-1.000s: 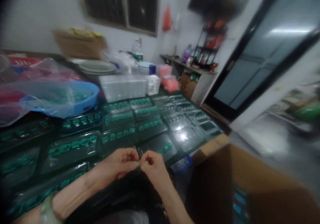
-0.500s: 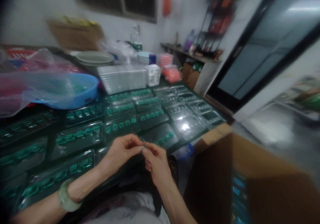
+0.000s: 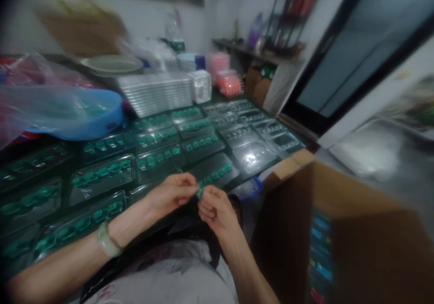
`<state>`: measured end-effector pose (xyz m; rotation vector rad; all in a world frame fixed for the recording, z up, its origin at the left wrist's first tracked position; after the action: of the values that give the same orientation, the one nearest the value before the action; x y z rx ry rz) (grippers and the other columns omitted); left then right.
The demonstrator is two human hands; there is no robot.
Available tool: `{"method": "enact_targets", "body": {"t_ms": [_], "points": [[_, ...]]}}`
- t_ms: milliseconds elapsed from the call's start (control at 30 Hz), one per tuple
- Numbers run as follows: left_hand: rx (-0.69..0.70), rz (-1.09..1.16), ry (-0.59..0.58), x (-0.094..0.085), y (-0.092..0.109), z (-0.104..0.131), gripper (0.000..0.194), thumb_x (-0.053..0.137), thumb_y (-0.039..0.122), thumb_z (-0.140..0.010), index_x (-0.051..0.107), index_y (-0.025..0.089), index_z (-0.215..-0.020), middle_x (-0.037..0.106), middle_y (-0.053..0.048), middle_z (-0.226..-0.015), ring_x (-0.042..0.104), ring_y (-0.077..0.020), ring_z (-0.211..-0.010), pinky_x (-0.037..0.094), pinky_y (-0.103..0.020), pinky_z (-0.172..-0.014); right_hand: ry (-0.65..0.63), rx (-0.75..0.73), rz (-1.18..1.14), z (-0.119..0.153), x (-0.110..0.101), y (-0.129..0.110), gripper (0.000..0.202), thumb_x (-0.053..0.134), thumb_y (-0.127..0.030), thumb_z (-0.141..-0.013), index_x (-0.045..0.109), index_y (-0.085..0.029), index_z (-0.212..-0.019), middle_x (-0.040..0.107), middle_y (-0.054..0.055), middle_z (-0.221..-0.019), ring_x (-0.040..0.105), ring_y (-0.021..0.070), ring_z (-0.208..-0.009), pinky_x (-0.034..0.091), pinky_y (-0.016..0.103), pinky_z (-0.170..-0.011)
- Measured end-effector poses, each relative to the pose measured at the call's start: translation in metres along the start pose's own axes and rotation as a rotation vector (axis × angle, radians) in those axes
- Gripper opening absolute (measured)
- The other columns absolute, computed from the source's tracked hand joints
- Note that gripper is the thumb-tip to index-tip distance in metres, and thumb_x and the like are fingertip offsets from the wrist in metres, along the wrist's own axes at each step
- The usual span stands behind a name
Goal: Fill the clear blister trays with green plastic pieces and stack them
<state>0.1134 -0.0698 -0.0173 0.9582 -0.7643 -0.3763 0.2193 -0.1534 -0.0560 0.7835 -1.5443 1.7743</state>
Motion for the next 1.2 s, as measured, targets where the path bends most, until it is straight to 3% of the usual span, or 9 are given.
{"method": "enact_targets", "body": {"t_ms": [133, 233, 300, 433, 700, 800, 900, 1000, 1200], "points": [[-0.168, 0.155, -0.058, 0.007, -0.004, 0.003, 0.017, 0.071, 0.013, -0.058, 0.056, 0.013, -0.067, 0.045, 0.005, -0.051, 0.037, -0.0020, -0.042, 0.023, -0.015, -0.039, 0.101, -0.064, 0.208, 0.010, -0.002, -0.010, 0.015, 0.058, -0.028, -0.074, 0.048, -0.018, -0.071, 0.026, -0.009, -0.049, 0.018, 0.0027, -0.039, 0.015, 0.017, -0.036], [-0.169, 0.138, -0.002, 0.013, -0.004, 0.000, 0.016, 0.071, 0.013, -0.058, 0.057, 0.013, -0.066, 0.046, 0.004, -0.051, 0.040, -0.0027, -0.043, 0.024, -0.015, -0.039, 0.254, -0.259, 0.531, 0.019, 0.002, -0.025, 0.019, 0.060, -0.028, -0.073, 0.054, -0.020, -0.089, 0.042, -0.005, -0.061, 0.031, 0.0044, -0.044, 0.023, 0.018, -0.040], [-0.167, 0.095, 0.020, 0.017, -0.004, -0.005, 0.015, 0.070, 0.013, -0.058, 0.057, 0.013, -0.066, 0.047, 0.004, -0.051, 0.041, -0.0035, -0.043, 0.025, -0.015, -0.039, 0.291, -0.370, 0.751, 0.023, 0.006, -0.035, 0.028, 0.061, -0.025, -0.071, 0.055, -0.023, -0.098, 0.048, -0.003, -0.069, 0.039, 0.0068, -0.052, 0.030, 0.020, -0.046], [-0.206, 0.108, -0.011, 0.026, -0.007, -0.016, 0.012, 0.068, 0.012, -0.059, 0.058, 0.012, -0.066, 0.047, 0.003, -0.051, 0.042, -0.0040, -0.043, 0.025, -0.014, -0.037, 0.294, -0.494, 1.054, 0.027, 0.005, -0.046, 0.017, 0.059, -0.023, -0.072, 0.062, -0.022, -0.089, 0.048, -0.002, -0.067, 0.043, 0.0093, -0.058, 0.035, 0.023, -0.054], [-0.213, 0.122, -0.094, 0.053, -0.005, -0.045, 0.012, 0.067, 0.012, -0.061, 0.056, 0.011, -0.066, 0.050, 0.000, -0.056, 0.046, -0.0054, -0.045, 0.030, -0.015, -0.037, 0.403, -0.406, 1.001, 0.024, -0.024, -0.070, 0.021, 0.059, -0.029, -0.072, 0.057, -0.019, -0.090, 0.054, -0.003, -0.066, 0.044, 0.0073, -0.048, 0.036, 0.022, -0.047], [-0.170, 0.068, -0.075, 0.057, 0.002, -0.052, 0.014, 0.067, 0.012, -0.061, 0.056, 0.011, -0.071, 0.054, -0.002, -0.064, 0.050, -0.0076, -0.050, 0.032, -0.016, -0.038, 0.532, -0.496, 1.102, 0.011, -0.050, -0.095, 0.023, 0.058, -0.032, -0.072, 0.056, -0.017, -0.089, 0.056, -0.002, -0.065, 0.045, 0.0079, -0.048, 0.037, 0.022, -0.048], [-0.125, 0.038, -0.057, 0.047, 0.010, -0.049, 0.013, 0.066, 0.014, -0.064, 0.057, 0.011, -0.072, 0.056, -0.004, -0.069, 0.051, -0.0079, -0.052, 0.034, -0.016, -0.039, 0.707, -0.563, 1.432, -0.010, -0.081, -0.121, 0.024, 0.054, -0.032, -0.073, 0.058, -0.014, -0.088, 0.059, 0.002, -0.067, 0.051, 0.0112, -0.055, 0.040, 0.024, -0.054], [-0.079, 0.044, -0.051, 0.027, 0.019, -0.039, 0.008, 0.063, 0.015, -0.067, 0.058, 0.011, -0.073, 0.057, -0.004, -0.070, 0.053, -0.0082, -0.055, 0.037, -0.017, -0.042, 0.727, -0.505, 1.658, -0.031, -0.104, -0.133, 0.023, 0.053, -0.029, -0.072, 0.060, -0.012, -0.085, 0.062, 0.005, -0.068, 0.055, 0.0140, -0.060, 0.041, 0.026, -0.059], [-0.032, 0.076, 0.123, -0.023, 0.034, -0.016, 0.010, 0.066, 0.013, -0.066, 0.061, 0.011, -0.074, 0.061, -0.006, -0.077, 0.057, -0.0107, -0.059, 0.040, -0.017, -0.043, 0.725, -0.410, 1.803, -0.043, -0.106, -0.132, 0.023, 0.052, -0.032, -0.072, 0.063, -0.014, -0.083, 0.064, 0.007, -0.069, 0.057, 0.0168, -0.063, 0.040, 0.026, -0.061]]}}
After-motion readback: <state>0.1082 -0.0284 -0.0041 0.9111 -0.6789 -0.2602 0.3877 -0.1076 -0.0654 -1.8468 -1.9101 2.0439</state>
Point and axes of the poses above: each hand's wrist, its own z-axis away from the middle knuckle, its own x-axis out of the palm, y = z × x, the point moved 2 cm from there along -z, towards the middle knuckle
